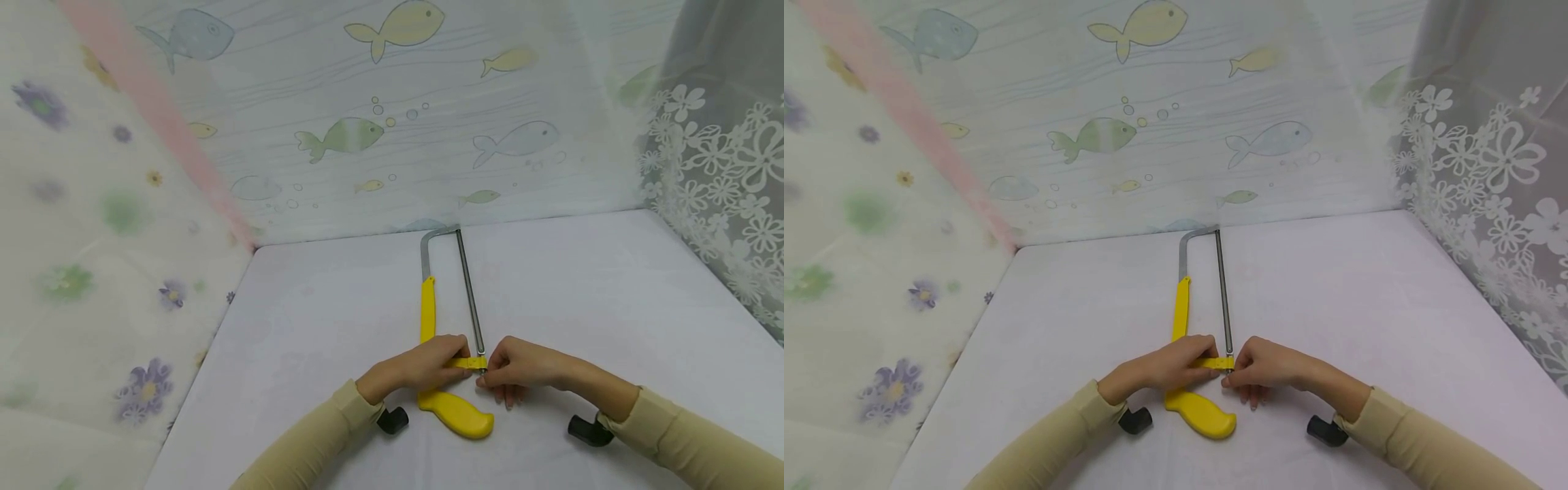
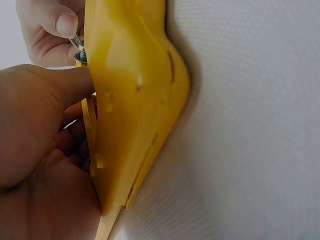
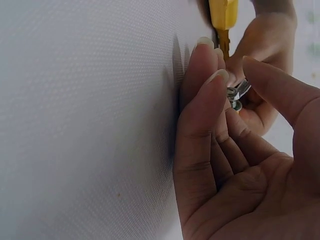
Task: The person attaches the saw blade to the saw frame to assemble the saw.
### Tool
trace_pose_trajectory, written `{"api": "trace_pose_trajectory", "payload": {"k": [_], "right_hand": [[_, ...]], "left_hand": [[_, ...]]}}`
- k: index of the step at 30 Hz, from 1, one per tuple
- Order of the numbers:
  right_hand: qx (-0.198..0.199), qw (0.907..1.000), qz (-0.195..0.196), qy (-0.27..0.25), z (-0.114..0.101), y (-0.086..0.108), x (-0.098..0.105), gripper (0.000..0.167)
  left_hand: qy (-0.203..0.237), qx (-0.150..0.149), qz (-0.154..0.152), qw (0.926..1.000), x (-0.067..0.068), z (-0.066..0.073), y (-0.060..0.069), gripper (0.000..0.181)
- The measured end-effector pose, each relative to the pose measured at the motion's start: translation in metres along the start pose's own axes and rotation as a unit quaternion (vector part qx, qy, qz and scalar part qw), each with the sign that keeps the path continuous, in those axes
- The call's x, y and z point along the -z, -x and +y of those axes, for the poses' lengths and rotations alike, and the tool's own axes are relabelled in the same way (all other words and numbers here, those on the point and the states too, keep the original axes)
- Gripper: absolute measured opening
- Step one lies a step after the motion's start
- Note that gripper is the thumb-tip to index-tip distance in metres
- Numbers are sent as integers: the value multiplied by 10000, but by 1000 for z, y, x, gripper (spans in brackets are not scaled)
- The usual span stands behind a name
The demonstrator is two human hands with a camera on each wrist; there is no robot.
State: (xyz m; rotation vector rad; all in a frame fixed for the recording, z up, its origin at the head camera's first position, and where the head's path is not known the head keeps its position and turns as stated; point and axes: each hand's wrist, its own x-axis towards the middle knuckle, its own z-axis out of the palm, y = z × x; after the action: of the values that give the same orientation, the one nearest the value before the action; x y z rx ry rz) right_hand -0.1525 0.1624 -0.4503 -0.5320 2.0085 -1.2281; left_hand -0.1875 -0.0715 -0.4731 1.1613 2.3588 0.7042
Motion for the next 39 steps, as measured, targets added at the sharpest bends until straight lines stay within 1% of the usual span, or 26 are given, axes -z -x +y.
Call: {"api": "trace_pose_trajectory", "payload": {"k": [7,15,18,24,28,32,39], "right_hand": [[-86,9999,-61,32,0,2,3,28],[-24,9999,-38,115,1,7,9,17],[-32,9999,-10,126,2,7,9,16],[109,9998,8,139,6,7,8,15],[80,9999,5,134,7,6,7,14],[14,9999,5,130,6,4,5,17],[-121,9999,-23,33,3,2,2,32]], "left_hand": [[46,-36,-15,10000,1,0,1,13],[58,26,-12,10000,2,2,1,13],[34,23,-9,10000,2,1,1,13],[3,23,-6,10000,1,0,1,13],[-9,27,-4,10000,1,0,0,13],[1,15,5,10000,1,-1,0,13],[106,-6,-47,9999,1,-2,1,13]]}}
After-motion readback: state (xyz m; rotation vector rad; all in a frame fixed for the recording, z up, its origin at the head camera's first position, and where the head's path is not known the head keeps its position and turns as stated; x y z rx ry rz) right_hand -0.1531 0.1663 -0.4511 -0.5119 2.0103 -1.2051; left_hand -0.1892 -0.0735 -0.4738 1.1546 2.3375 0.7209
